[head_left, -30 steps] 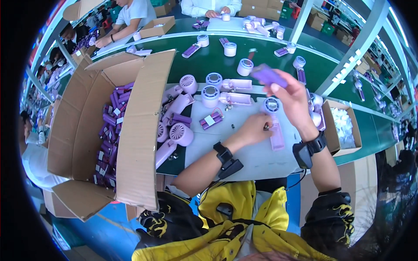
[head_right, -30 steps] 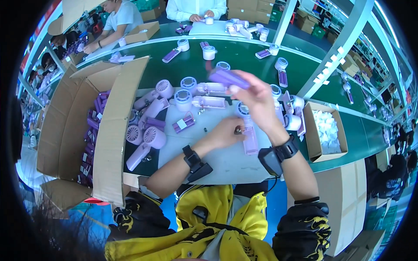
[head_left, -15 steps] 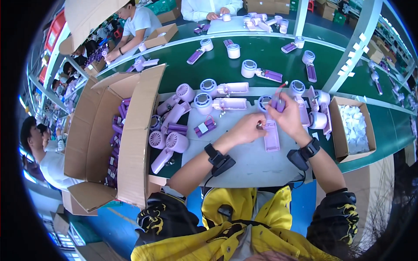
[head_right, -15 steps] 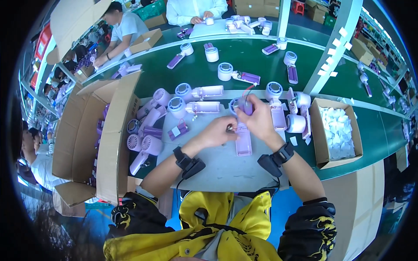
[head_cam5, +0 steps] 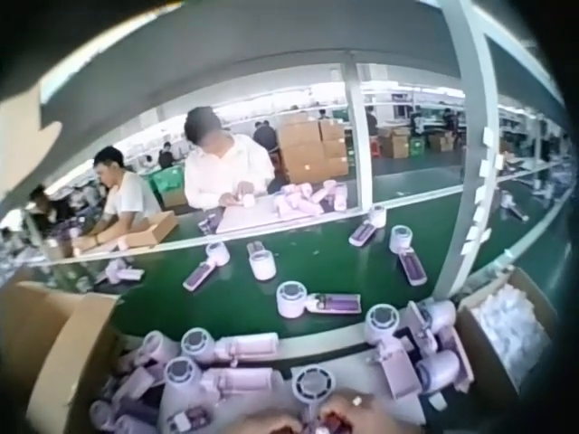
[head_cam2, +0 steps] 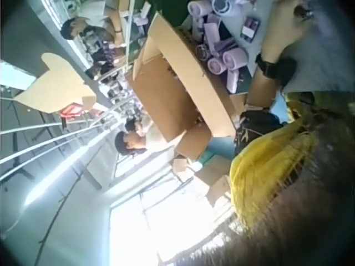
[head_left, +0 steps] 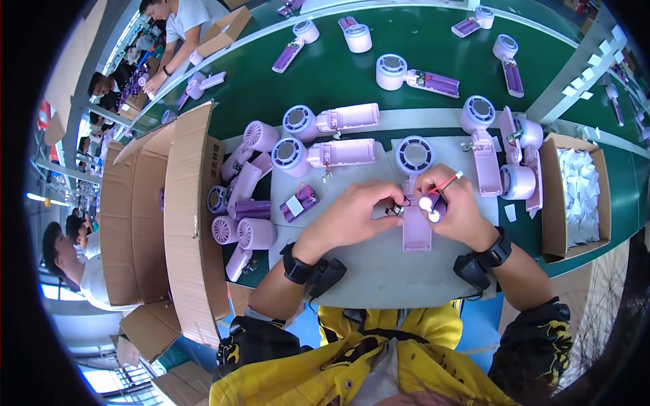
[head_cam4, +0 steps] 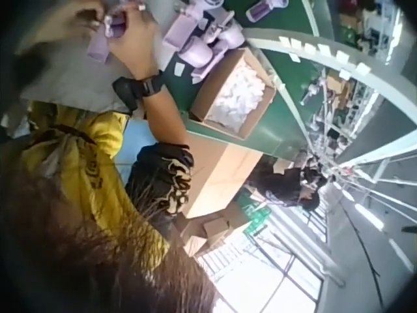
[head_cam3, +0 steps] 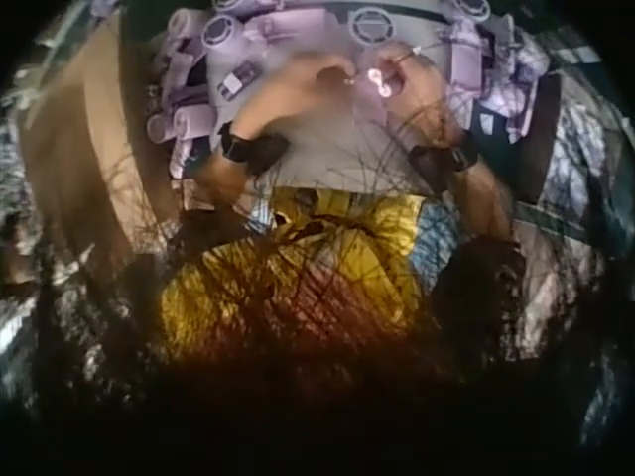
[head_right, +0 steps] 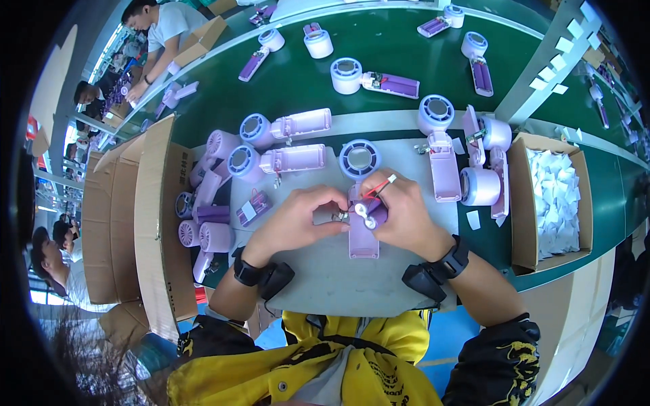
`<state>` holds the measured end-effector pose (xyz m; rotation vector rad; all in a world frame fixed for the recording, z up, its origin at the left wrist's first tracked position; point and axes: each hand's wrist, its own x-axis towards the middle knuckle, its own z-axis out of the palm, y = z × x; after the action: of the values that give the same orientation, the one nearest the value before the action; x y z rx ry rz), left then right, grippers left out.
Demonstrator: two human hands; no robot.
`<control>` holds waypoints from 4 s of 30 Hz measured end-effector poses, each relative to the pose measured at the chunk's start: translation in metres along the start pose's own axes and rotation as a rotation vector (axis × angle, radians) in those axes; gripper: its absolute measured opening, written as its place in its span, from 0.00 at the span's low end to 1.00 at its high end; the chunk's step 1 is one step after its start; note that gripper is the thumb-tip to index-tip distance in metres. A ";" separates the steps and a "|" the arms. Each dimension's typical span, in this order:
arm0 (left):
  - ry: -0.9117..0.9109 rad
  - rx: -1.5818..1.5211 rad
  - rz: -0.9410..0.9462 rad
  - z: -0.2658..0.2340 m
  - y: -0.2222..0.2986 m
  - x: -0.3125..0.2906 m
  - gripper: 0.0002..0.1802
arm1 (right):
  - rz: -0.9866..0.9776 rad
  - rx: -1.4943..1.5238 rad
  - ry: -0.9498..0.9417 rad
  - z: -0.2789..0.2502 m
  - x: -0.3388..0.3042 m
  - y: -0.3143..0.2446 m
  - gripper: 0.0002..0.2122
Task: The person assembles a handheld fan by connecting a battery to a circuit board and placing them into the plastic housing. After testing the fan, they remove the components and repeat the process with a different set of parts.
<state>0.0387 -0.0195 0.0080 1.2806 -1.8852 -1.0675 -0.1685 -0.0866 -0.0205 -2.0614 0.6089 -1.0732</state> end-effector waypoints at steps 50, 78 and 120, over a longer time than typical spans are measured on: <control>-0.110 -0.416 -0.194 0.011 0.000 0.006 0.20 | -0.119 -0.271 -0.180 -0.010 -0.004 -0.021 0.13; 0.036 -0.153 0.028 0.003 0.006 0.005 0.15 | 0.214 0.131 -0.102 -0.012 -0.009 -0.020 0.13; -0.034 -0.553 -0.241 -0.003 -0.001 0.004 0.14 | -0.164 -0.239 -0.122 -0.010 -0.002 -0.028 0.06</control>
<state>0.0398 -0.0244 0.0091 1.1730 -1.3325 -1.6049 -0.1759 -0.0718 0.0046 -2.4003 0.5356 -0.9960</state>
